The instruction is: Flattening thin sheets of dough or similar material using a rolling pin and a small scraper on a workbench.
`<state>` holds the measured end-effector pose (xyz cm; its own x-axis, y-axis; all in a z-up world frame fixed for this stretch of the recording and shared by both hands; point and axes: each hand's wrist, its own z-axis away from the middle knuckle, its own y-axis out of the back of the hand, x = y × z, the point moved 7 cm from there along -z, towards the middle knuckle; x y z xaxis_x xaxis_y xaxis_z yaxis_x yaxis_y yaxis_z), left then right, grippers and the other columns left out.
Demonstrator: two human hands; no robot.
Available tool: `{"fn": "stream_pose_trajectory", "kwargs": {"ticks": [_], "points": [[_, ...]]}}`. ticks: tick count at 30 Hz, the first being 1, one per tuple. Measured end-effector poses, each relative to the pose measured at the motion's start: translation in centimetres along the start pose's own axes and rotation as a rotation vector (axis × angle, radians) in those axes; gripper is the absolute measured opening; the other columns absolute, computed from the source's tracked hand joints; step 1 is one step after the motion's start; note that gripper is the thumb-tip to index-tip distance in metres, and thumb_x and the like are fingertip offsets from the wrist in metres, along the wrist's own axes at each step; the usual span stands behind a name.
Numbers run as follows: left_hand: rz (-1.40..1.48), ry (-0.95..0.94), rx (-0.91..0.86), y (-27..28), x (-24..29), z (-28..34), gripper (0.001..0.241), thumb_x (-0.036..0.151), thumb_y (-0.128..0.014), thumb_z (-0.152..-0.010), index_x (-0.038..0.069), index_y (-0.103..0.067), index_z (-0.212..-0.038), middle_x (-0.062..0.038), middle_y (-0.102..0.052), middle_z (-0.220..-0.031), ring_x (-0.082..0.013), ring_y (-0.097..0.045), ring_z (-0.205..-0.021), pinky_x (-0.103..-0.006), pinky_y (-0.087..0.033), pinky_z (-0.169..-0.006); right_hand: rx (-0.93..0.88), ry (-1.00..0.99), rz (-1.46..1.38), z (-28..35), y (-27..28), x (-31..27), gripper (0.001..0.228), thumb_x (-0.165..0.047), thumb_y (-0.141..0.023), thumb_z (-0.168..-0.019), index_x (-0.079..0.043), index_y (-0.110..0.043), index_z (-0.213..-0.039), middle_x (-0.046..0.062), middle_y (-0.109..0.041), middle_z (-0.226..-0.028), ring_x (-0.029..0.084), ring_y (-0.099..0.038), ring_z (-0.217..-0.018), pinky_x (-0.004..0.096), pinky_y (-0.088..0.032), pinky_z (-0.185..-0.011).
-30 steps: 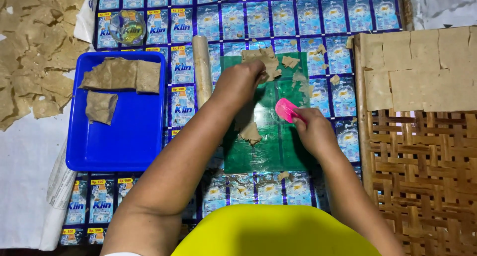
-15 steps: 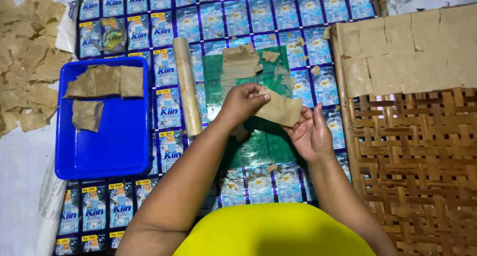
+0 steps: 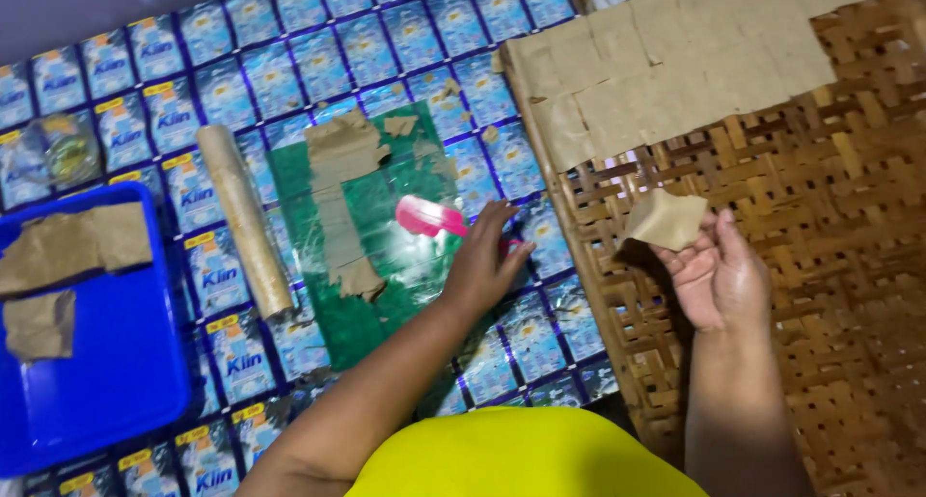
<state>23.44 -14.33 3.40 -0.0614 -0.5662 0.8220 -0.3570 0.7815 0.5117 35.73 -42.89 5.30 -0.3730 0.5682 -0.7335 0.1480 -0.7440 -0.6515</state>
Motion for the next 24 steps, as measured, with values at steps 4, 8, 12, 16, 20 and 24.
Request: {"fn": "stream_pose_trajectory", "kwargs": {"ticks": [4, 8, 12, 16, 20, 24], "points": [[-0.101, -0.144, -0.023, -1.4, 0.3, 1.2, 0.058, 0.035, -0.065, -0.097, 0.004, -0.048, -0.143, -0.02, -0.041, -0.157, -0.0439, -0.028, -0.154, -0.0537, -0.033, -0.119, 0.141, 0.123, 0.133, -2.0, 1.5, -7.9, 0.031, -0.024, -0.038, -0.118, -0.003, -0.06, -0.12, 0.011, -0.072, -0.104, 0.021, -0.073, -0.089, 0.035, -0.065, -0.088], [-0.242, -0.136, -0.071, -2.0, 0.2, 1.4, 0.063, 0.04, -0.061, -0.098, 0.003, -0.045, -0.146, -0.019, -0.035, -0.163, -0.0412, -0.029, -0.153, -0.0516, -0.029, -0.122, 0.464, 0.219, 0.341, -6.1, 1.9, -14.5, 0.04, -0.019, -0.042, -0.108, 0.007, -0.052, -0.137, 0.013, -0.072, -0.109, 0.013, -0.079, -0.086, 0.02, -0.074, -0.078], [-0.236, -0.108, -0.069, -1.6, 0.8, 1.2, 0.06, 0.039, -0.061, -0.097, 0.003, -0.048, -0.144, -0.018, -0.037, -0.162, -0.0407, -0.029, -0.154, -0.0505, -0.03, -0.121, 0.645, 0.164, 0.261, -15.2, 4.2, -18.2, 0.046, -0.013, -0.051, -0.101, 0.008, -0.048, -0.141, 0.019, -0.073, -0.12, 0.021, -0.084, -0.097, 0.028, -0.079, -0.083], [-0.281, -0.092, -0.088, -1.9, 0.6, 1.0, 0.062, 0.042, -0.058, -0.098, 0.005, -0.047, -0.146, -0.017, -0.039, -0.162, -0.0391, -0.028, -0.154, -0.0503, -0.028, -0.122, 0.569, 0.267, 0.009, -21.9, 3.2, -20.8, 0.044, -0.002, -0.052, -0.097, 0.013, -0.048, -0.138, 0.025, -0.071, -0.116, 0.031, -0.081, -0.095, 0.037, -0.076, -0.081], [-0.264, -0.065, -0.1, -1.8, 0.4, 1.0, 0.061, 0.041, -0.059, -0.097, 0.007, -0.048, -0.146, -0.016, -0.039, -0.161, -0.0384, -0.029, -0.154, -0.05, -0.029, -0.121, 0.651, 0.3, -0.018, -26.2, 7.8, -21.1, 0.043, 0.01, -0.056, -0.092, 0.009, -0.057, -0.134, 0.023, -0.059, -0.114, 0.028, -0.069, -0.09, 0.039, -0.073, -0.092], [-0.273, -0.033, -0.126, -2.0, -0.1, 1.1, 0.061, 0.042, -0.056, -0.097, 0.008, -0.047, -0.147, -0.015, -0.037, -0.163, -0.0369, -0.027, -0.155, -0.0497, -0.027, -0.122, 0.906, 0.173, 0.173, -25.9, 12.5, -20.1, 0.042, 0.001, -0.058, -0.095, 0.006, -0.055, -0.137, 0.023, -0.057, -0.131, 0.02, -0.08, -0.09, 0.014, -0.073, -0.062]]}}
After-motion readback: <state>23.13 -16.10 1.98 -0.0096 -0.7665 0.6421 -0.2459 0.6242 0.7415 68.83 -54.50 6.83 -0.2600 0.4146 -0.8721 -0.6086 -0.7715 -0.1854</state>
